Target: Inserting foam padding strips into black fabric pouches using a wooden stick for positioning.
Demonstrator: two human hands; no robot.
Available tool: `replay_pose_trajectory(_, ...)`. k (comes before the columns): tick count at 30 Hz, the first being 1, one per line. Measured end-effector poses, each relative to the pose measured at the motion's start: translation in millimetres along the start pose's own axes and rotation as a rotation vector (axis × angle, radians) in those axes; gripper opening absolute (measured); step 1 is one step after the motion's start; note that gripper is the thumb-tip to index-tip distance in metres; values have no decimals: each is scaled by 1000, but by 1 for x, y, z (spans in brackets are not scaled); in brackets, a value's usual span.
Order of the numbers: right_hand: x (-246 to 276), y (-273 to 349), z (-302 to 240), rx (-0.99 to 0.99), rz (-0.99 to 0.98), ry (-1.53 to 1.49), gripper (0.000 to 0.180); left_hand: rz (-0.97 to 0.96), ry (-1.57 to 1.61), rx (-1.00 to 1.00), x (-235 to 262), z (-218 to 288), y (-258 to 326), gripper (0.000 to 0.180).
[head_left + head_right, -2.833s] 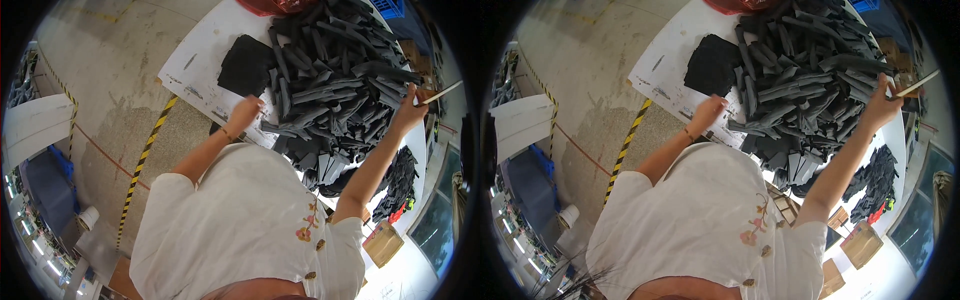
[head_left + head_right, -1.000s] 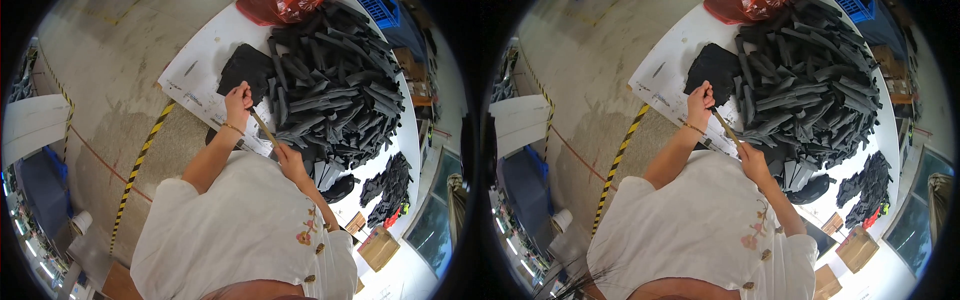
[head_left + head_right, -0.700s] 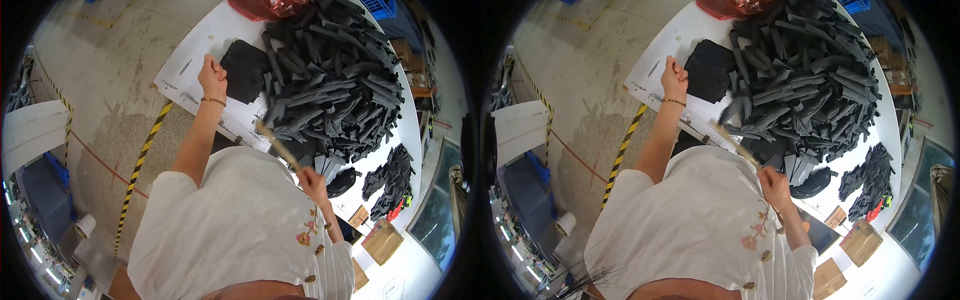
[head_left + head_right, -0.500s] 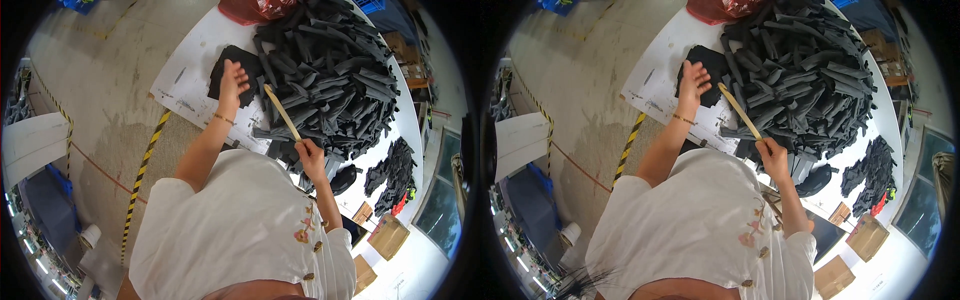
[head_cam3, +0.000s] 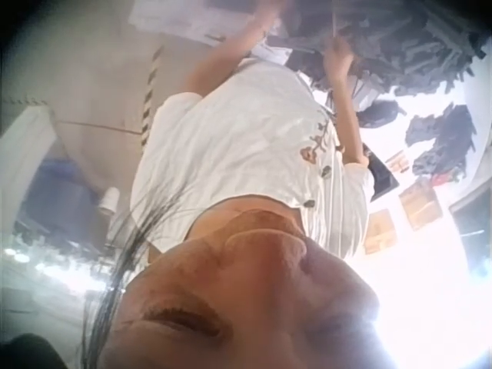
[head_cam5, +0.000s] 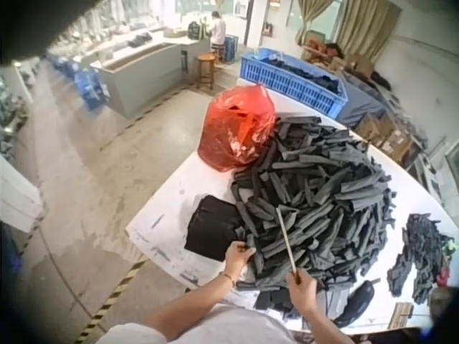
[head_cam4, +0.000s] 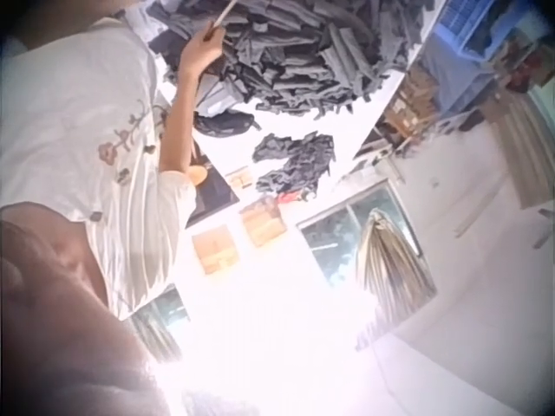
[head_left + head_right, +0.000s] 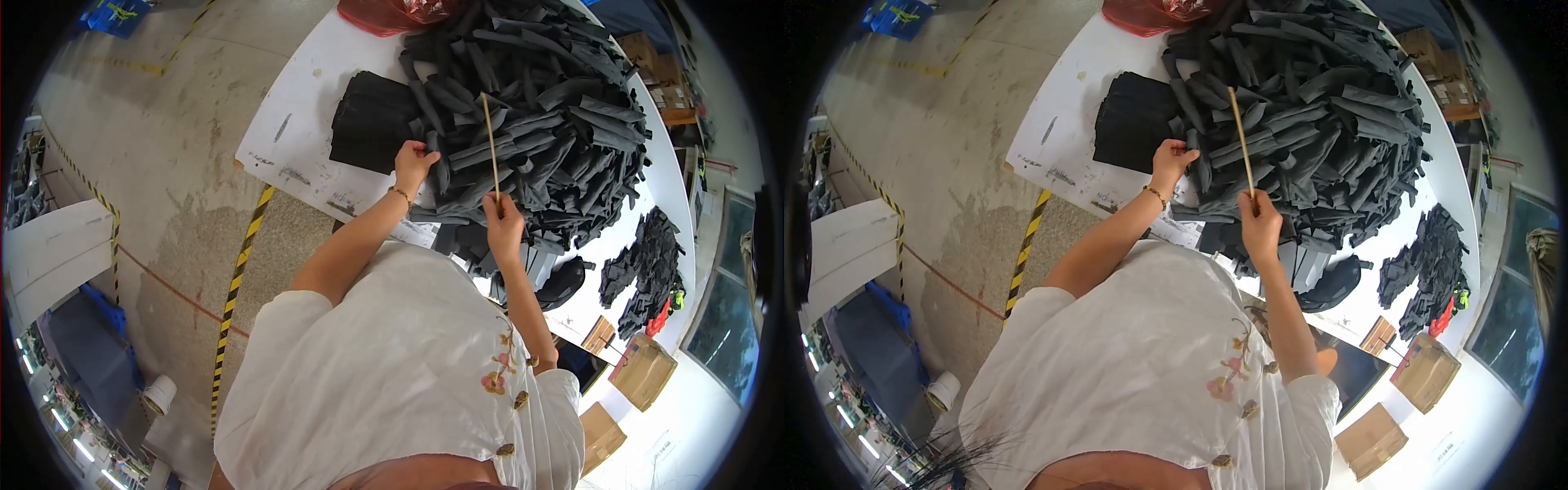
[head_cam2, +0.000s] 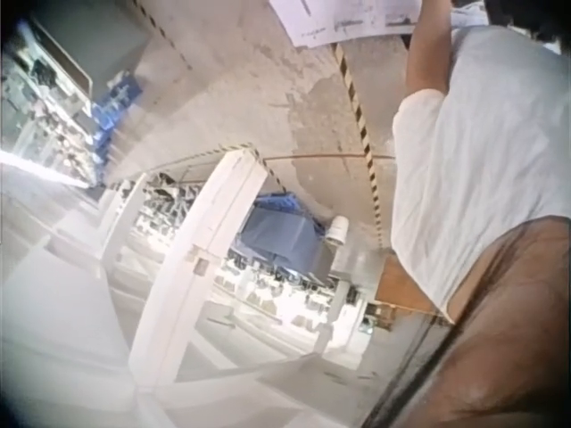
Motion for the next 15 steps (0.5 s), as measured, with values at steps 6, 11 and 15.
replay_pose_trajectory(6,-32,-27,-13,63,53,-130,20,-222,189,80,17,55,23,24)
replay_pose_trajectory(11,-55,-54,-35,-96,-167,-429,28,-414,391,229,30,68,38,26)
replay_pose_trajectory(15,-66,-61,-33,-11,-189,-365,22,-536,446,248,17,97,56,28)
Point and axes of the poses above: each hand's wrist, its own y-axis away from the middle knuckle, its own x-axis out of the back of the hand, z = x × y, the point moved 4 cm from there along -y, towards the middle knuckle, and after that the axes turned 13 degrees about y, right-handed, at the moved point
